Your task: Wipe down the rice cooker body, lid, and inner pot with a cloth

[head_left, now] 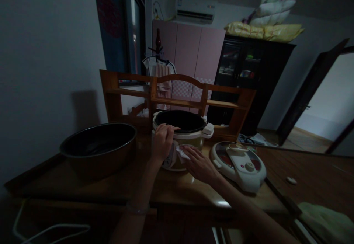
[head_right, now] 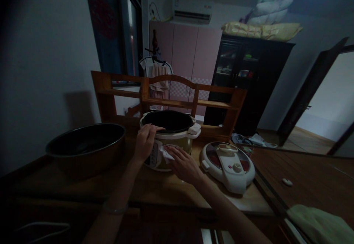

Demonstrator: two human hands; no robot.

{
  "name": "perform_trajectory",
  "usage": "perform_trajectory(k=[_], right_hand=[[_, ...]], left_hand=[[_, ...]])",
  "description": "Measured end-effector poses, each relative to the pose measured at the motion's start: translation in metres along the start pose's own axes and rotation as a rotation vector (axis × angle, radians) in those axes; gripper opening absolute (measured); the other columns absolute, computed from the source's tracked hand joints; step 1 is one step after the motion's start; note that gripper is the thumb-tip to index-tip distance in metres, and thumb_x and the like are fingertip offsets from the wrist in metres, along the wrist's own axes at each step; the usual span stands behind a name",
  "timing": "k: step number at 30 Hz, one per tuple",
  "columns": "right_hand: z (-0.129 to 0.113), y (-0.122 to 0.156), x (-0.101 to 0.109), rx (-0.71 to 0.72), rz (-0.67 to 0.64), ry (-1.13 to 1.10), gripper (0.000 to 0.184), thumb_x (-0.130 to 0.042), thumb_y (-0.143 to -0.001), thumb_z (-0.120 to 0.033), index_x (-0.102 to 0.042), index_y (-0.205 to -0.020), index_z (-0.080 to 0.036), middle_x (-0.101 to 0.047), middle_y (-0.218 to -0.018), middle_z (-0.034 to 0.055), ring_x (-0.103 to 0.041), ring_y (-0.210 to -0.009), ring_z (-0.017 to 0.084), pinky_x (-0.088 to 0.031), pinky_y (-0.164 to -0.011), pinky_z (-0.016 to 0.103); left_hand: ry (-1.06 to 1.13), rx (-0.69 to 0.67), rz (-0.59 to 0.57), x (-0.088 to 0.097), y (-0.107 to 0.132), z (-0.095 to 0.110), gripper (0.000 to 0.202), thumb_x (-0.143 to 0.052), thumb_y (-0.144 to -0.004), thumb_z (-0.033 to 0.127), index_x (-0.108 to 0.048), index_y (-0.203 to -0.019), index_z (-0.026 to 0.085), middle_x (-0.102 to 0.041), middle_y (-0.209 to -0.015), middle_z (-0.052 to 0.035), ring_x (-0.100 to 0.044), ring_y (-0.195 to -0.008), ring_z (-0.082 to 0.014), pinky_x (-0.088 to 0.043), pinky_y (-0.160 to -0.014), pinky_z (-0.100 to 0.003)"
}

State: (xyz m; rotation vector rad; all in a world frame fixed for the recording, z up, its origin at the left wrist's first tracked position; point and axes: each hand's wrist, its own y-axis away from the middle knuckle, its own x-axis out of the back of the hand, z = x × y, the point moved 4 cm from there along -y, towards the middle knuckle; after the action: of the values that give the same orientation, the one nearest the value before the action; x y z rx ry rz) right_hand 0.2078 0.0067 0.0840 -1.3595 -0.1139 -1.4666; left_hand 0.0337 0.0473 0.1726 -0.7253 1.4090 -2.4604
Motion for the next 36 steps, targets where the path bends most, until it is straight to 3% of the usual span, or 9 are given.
perform_trajectory(k=[5, 11, 15, 24, 30, 36], right_hand=[[-0.011, 0.02, -0.012, 0.035, -0.045, -0.082, 0.035, -0.051, -0.096, -0.021, -0.057, -0.13, -0.017, -0.039, -0.155, 0.0057, -0.031, -0.145, 0.019, -0.035, -0.118, 0.041], [-0.008, 0.039, -0.013, -0.029, -0.125, -0.143, 0.05, -0.053, -0.094, -0.023, -0.044, -0.144, -0.021, -0.04, -0.154, 0.002, -0.036, -0.142, 0.017, -0.036, -0.118, 0.038], [0.0, 0.046, -0.012, -0.025, -0.104, -0.101, 0.057, -0.054, -0.093, -0.023, -0.038, -0.148, -0.019, -0.042, -0.153, 0.0043, -0.034, -0.143, 0.018, -0.036, -0.118, 0.04], [0.024, 0.013, 0.005, -0.17, 0.035, 0.118, 0.069, -0.048, -0.097, -0.026, -0.016, -0.156, -0.012, -0.027, -0.16, 0.0118, -0.015, -0.15, 0.028, -0.028, -0.12, 0.051], [0.016, 0.0, -0.001, -0.204, 0.094, 0.082, 0.075, -0.05, -0.097, -0.03, -0.01, -0.156, -0.009, -0.02, -0.161, 0.0172, -0.011, -0.15, 0.032, -0.03, -0.118, 0.053], [0.005, -0.001, -0.005, -0.209, 0.081, 0.049, 0.074, -0.049, -0.097, -0.028, -0.009, -0.157, -0.01, -0.021, -0.161, 0.0158, -0.011, -0.15, 0.032, -0.03, -0.119, 0.053]], left_hand=[[-0.008, 0.006, -0.003, 0.0, 0.001, 0.0, 0.045, -0.028, -0.104, 0.027, -0.073, -0.107, 0.025, -0.073, -0.107, -0.0013, -0.06, -0.106, -0.0177, -0.033, -0.111, -0.037], [-0.008, -0.001, -0.008, 0.0, 0.001, -0.001, 0.046, -0.028, -0.104, 0.027, -0.074, -0.104, 0.025, -0.073, -0.107, -0.0011, -0.061, -0.107, -0.0175, -0.033, -0.111, -0.037], [-0.001, -0.003, -0.004, -0.001, 0.001, -0.001, 0.045, -0.028, -0.104, 0.026, -0.073, -0.105, 0.025, -0.073, -0.107, -0.001, -0.061, -0.107, -0.0172, -0.033, -0.112, -0.037], [-0.011, 0.007, 0.007, 0.0, 0.001, 0.001, 0.047, -0.026, -0.104, 0.026, -0.073, -0.103, 0.026, -0.073, -0.103, -0.0004, -0.06, -0.107, -0.0174, -0.032, -0.112, -0.037], [-0.008, 0.018, 0.003, 0.0, 0.001, 0.002, 0.048, -0.026, -0.104, 0.027, -0.074, -0.102, 0.025, -0.073, -0.102, -0.0006, -0.061, -0.106, -0.0177, -0.033, -0.112, -0.038], [-0.003, 0.025, -0.009, 0.0, 0.001, 0.002, 0.047, -0.026, -0.104, 0.028, -0.074, -0.102, 0.025, -0.073, -0.104, -0.001, -0.061, -0.106, -0.0179, -0.033, -0.112, -0.039]])
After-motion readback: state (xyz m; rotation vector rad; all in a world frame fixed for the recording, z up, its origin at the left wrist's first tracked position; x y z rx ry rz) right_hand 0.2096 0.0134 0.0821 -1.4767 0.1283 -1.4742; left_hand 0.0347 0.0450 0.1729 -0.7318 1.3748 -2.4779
